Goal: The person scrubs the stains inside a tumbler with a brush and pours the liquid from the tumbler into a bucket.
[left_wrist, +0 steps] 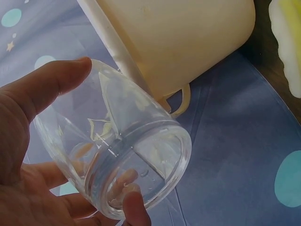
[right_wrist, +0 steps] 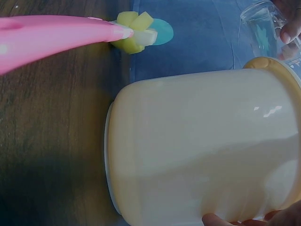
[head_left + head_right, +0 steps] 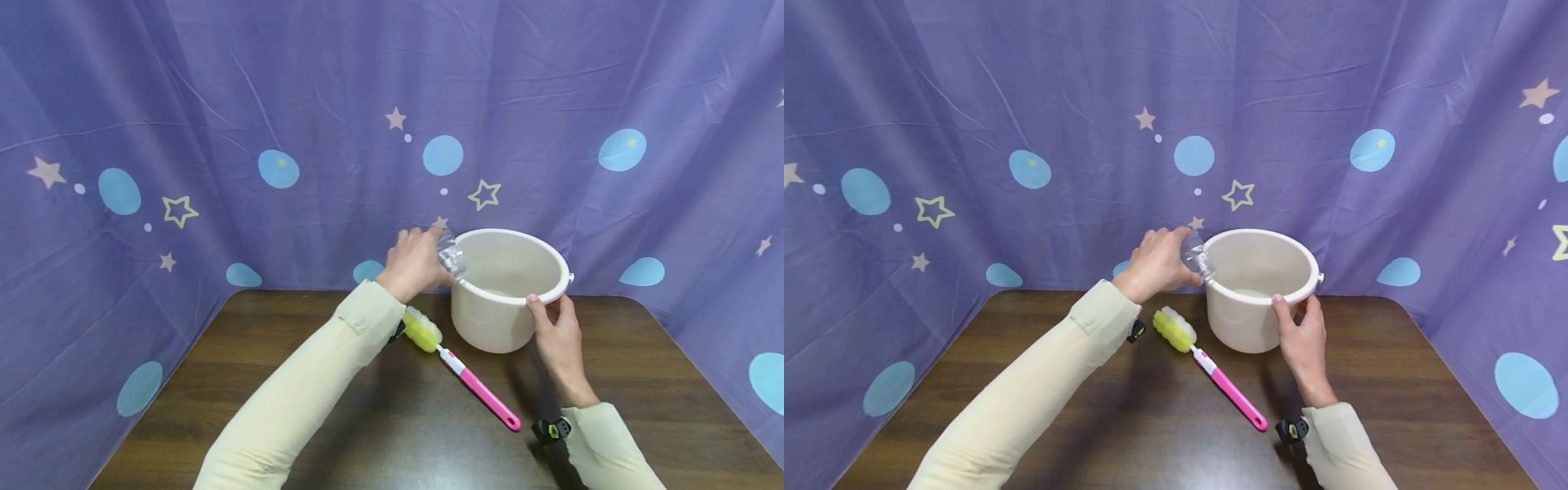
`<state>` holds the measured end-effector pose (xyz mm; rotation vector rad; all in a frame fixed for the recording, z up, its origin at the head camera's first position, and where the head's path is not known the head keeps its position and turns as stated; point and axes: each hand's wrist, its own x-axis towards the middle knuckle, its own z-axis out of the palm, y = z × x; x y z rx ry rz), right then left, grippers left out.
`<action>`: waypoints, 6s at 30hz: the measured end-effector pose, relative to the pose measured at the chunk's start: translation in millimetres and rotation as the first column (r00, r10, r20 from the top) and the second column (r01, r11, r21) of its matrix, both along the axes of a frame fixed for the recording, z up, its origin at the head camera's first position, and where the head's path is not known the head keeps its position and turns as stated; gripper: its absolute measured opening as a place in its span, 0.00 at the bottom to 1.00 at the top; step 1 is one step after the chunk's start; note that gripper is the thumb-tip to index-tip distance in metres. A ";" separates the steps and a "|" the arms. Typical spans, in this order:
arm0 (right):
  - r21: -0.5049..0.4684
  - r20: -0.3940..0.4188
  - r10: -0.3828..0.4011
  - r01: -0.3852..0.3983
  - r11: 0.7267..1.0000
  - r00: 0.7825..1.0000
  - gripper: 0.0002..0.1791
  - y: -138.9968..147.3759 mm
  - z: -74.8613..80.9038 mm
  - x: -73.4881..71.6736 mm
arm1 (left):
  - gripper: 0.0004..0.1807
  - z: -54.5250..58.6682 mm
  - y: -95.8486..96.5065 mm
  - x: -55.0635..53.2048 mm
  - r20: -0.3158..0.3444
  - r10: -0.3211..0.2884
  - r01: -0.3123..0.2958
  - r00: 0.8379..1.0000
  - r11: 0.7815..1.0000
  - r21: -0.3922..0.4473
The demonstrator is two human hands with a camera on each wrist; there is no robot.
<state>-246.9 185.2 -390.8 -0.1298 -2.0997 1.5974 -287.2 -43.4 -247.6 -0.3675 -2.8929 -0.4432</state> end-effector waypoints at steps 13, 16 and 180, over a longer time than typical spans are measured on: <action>-0.012 -0.004 0.002 -0.002 1.000 1.000 0.35 0.3 0.6 -0.1 | 0.59 0.2 1.1 -0.6 -0.014 0.002 -0.002 1.000 1.000 -0.009; -0.018 -0.008 0.000 0.000 1.000 1.000 0.35 -0.9 0.0 -0.3 | 0.59 0.4 0.1 0.5 -0.014 -0.007 0.007 1.000 1.000 -0.004; -0.003 0.045 0.006 -0.006 1.000 0.999 0.37 1.6 6.5 2.5 | 0.23 10.1 33.1 11.2 -0.228 -0.083 -0.006 0.970 0.932 -0.363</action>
